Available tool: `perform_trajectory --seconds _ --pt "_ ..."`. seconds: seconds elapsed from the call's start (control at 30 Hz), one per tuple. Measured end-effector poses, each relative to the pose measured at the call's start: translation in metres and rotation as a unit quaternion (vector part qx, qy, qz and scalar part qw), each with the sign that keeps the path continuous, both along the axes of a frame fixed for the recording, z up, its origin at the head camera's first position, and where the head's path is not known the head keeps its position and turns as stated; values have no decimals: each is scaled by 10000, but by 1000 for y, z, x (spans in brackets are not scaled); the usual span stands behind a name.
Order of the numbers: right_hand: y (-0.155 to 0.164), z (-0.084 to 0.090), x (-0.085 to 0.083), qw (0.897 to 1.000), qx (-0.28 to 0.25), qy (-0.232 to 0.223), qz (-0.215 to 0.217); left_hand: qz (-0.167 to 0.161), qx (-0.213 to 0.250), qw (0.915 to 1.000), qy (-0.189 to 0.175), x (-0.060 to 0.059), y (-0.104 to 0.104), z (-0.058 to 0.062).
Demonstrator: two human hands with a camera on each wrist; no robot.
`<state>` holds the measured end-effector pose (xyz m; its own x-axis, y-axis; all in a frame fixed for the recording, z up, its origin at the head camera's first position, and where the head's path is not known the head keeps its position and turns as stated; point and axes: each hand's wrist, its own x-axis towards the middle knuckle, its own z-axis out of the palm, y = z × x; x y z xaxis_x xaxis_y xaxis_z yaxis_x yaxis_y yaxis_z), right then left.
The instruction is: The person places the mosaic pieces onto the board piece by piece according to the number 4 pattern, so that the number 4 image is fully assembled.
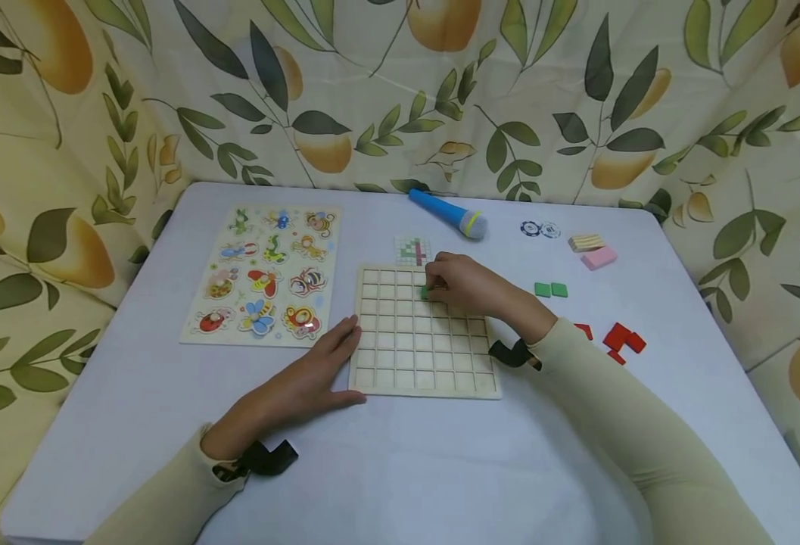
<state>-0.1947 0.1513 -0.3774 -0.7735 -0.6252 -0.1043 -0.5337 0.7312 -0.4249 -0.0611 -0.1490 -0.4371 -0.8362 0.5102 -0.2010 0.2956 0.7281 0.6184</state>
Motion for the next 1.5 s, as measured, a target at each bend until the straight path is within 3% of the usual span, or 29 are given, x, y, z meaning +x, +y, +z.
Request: perform_trajectory --seconds 0.3,0.43,0.53,0.6,0.67,0.7,0.8,0.9,0.97,1.0,1.17,1.27,1.5 --pt "-7 -14 -6 9994 -186 163 255 -48 -85 9999 91 -1 3 -2" --pt "-8 -12 -2 9992 -224 250 219 -20 -71 9999 147 -1 2 -2" --pt "3 -3 12 9984 -405 378 -104 24 -5 10000 80 1 4 -2" --pt "21 6 30 9937 -700 557 -672 -2 33 10000 31 1 6 -1" --pt "43 12 52 9799 -1120 737 -1475 -16 37 10000 -19 2 7 -1" --pt "54 14 64 9683 -1397 745 -1931 -33 22 10000 -15 2 8 0" --pt "84 9 95 9171 -2240 712 -3220 -43 -80 9999 82 3 6 0" --pt "105 -5 112 8660 -2774 422 -4139 -31 -139 9998 151 3 3 0" --pt "115 -14 117 8523 -2738 329 -4444 -36 -134 9997 177 2 2 0" --pt "119 -18 117 8514 -2633 272 -4528 -40 -120 9998 181 2 2 0" --pt "126 -33 114 8772 -1692 133 -4491 -27 -94 9999 113 3 2 -1" --pt "123 -40 112 8872 -1253 15 -4441 -19 -160 9998 135 4 2 0" --pt "117 -51 109 9003 -912 67 -4256 -24 -241 9996 169 3 2 2"
